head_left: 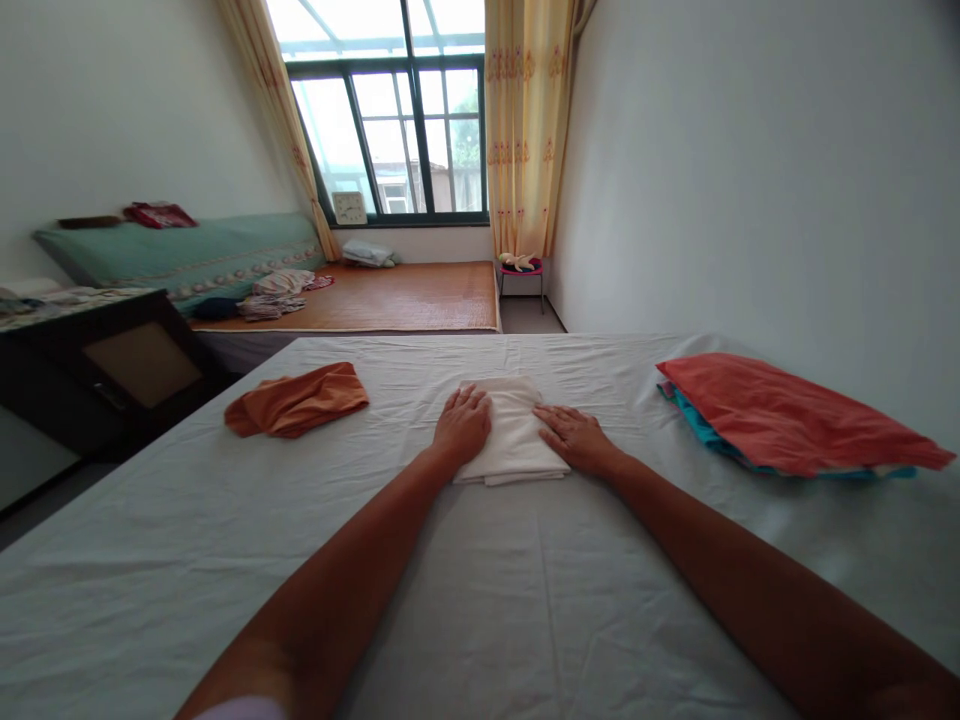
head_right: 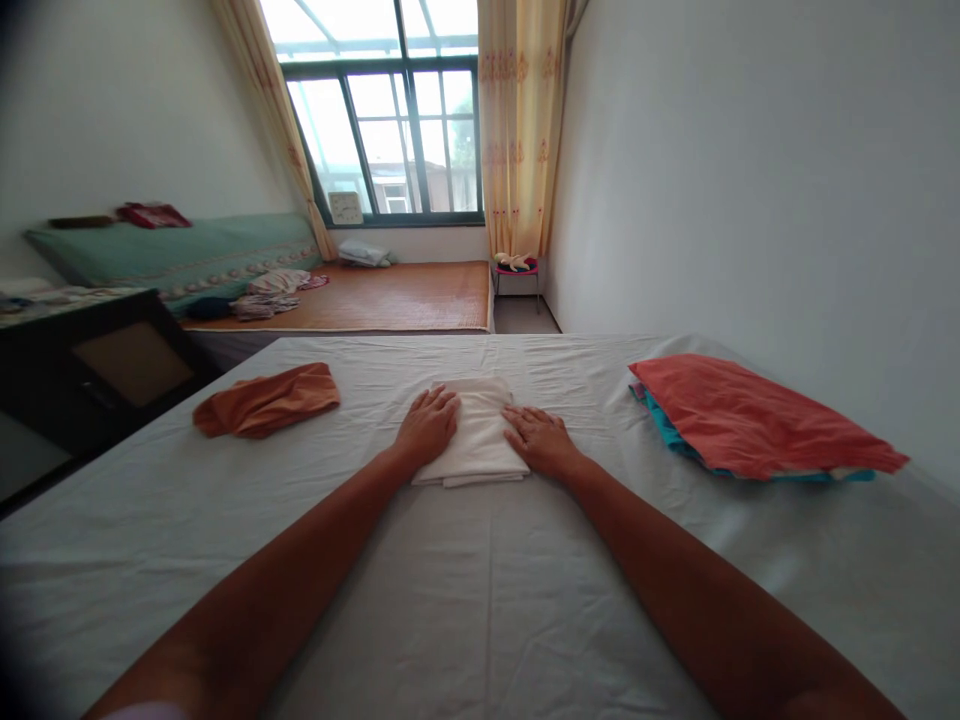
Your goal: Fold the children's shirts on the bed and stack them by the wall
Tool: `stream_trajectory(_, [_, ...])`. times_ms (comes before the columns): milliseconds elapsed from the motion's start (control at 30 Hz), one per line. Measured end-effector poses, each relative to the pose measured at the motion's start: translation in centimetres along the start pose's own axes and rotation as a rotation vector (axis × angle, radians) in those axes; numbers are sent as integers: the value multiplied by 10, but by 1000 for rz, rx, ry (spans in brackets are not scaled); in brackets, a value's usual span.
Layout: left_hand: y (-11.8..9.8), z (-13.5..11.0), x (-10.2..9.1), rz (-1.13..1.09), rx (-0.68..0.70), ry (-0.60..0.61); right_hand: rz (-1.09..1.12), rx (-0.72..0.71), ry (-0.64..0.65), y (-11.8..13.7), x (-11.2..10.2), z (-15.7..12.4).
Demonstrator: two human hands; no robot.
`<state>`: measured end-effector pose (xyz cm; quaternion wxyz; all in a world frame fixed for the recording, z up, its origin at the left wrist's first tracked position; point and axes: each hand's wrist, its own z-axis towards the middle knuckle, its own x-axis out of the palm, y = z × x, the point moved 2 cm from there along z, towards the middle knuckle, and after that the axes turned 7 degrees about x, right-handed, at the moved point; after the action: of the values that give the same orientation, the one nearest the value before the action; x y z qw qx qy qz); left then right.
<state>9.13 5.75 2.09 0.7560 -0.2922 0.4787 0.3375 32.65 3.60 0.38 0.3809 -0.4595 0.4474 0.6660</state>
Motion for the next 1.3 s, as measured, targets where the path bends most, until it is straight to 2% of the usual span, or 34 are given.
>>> stream_trajectory(100, [-34, -4, -6, -148, 317, 55, 73, -21, -69, -3, 1, 4])
stream_trajectory(200, [-64, -8, -9, -301, 518, 134, 237, -51, -162, -8, 1, 10])
stream_trajectory(300, [-78, -9, -12, -397, 611, 183, 366, 0, -200, -16, 0, 14])
stream_trajectory(467, [-75, -8, -13, -450, 648, 199, 432, 108, -153, -15, 0, 19])
stream_trajectory(767, [-75, -10, -14, -447, 642, 212, 580, 153, -66, -7, -6, 62])
stream_trajectory(933, [-74, -11, -15, -442, 646, 204, 500, 228, -133, -9, -2, 80])
stream_trajectory(1100, [-75, -9, -12, -529, 639, 217, 408, 270, -204, -14, 10, 78])
stream_trajectory(1167, [-68, -5, -10, -567, 541, 155, 363, 235, -273, -10, 7, 73])
stream_trajectory(1233, [-52, 0, -9, -500, 324, 19, 280, 122, -350, 1, 0, 64])
stream_trajectory(1300, [-32, 3, -9, -330, 91, -75, 204, -20, -366, 19, -5, 54])
